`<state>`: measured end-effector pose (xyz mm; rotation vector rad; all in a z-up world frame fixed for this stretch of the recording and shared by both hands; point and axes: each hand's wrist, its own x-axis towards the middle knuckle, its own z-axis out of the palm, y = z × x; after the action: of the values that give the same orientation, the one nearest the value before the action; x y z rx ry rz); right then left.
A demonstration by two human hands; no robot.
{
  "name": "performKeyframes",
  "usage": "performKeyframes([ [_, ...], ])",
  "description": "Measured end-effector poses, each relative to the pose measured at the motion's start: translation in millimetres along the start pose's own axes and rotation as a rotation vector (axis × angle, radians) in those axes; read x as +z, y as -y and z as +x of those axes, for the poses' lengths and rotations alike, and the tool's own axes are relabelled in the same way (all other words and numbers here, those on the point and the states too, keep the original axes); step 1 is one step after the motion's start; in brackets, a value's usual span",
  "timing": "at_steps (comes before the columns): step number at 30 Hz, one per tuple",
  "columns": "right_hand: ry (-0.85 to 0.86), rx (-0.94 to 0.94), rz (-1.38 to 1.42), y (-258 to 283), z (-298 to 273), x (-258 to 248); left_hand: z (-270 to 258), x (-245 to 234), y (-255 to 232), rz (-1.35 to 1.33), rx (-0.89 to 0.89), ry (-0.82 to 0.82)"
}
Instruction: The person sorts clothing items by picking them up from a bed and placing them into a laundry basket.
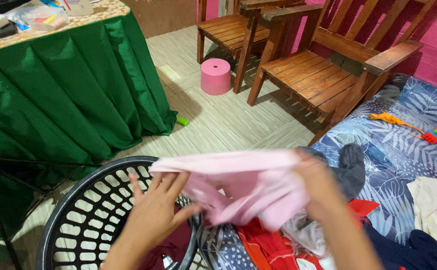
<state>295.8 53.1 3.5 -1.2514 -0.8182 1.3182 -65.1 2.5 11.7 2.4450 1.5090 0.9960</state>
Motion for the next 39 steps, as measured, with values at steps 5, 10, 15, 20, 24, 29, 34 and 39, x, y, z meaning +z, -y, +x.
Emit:
performKeyframes([
  [5,0.03,-0.211,0.12,53.8,7.5,-50.4,2.9,-19.7,18.3,0.603,-0.168,0.873],
  [10,-0.186,-0.207,0.238,52.3,10.9,-49.4,40.1,-42.8,29.9,-0.429,-0.639,-0.098],
  [15,-0.125,-0.115,-0.011,-9.3,-22.5,20.6,30.1,11.8,-13.3,-1.154,-0.645,0.048],
  [20,0.853,-0.304,-0.51,-45.9,-79.5,64.4,-20.6,89.3,-54.3,-0.923,-0.307,0.184],
  [24,0.619,-0.1,-0.706,-62.8,-72.4,-18.9,-46.3,22.1,30.6,-0.459,-0.63,-0.256],
  [29,0.401,0.168,-1.581,-159.7,-64.6,-118.2,-46.3,-57.6,88.9,0.273,-0.312,-0.704],
  [34,0.253,0.414,-1.903,-236.2,-69.7,-157.2,-29.5,-14.4,103.2,1.454,0.51,-1.492],
  [39,0.333,0.206,-1.625,-164.8,-60.4,-172.1,-20.4,49.8,86.1,2.585,1.709,-2.487],
])
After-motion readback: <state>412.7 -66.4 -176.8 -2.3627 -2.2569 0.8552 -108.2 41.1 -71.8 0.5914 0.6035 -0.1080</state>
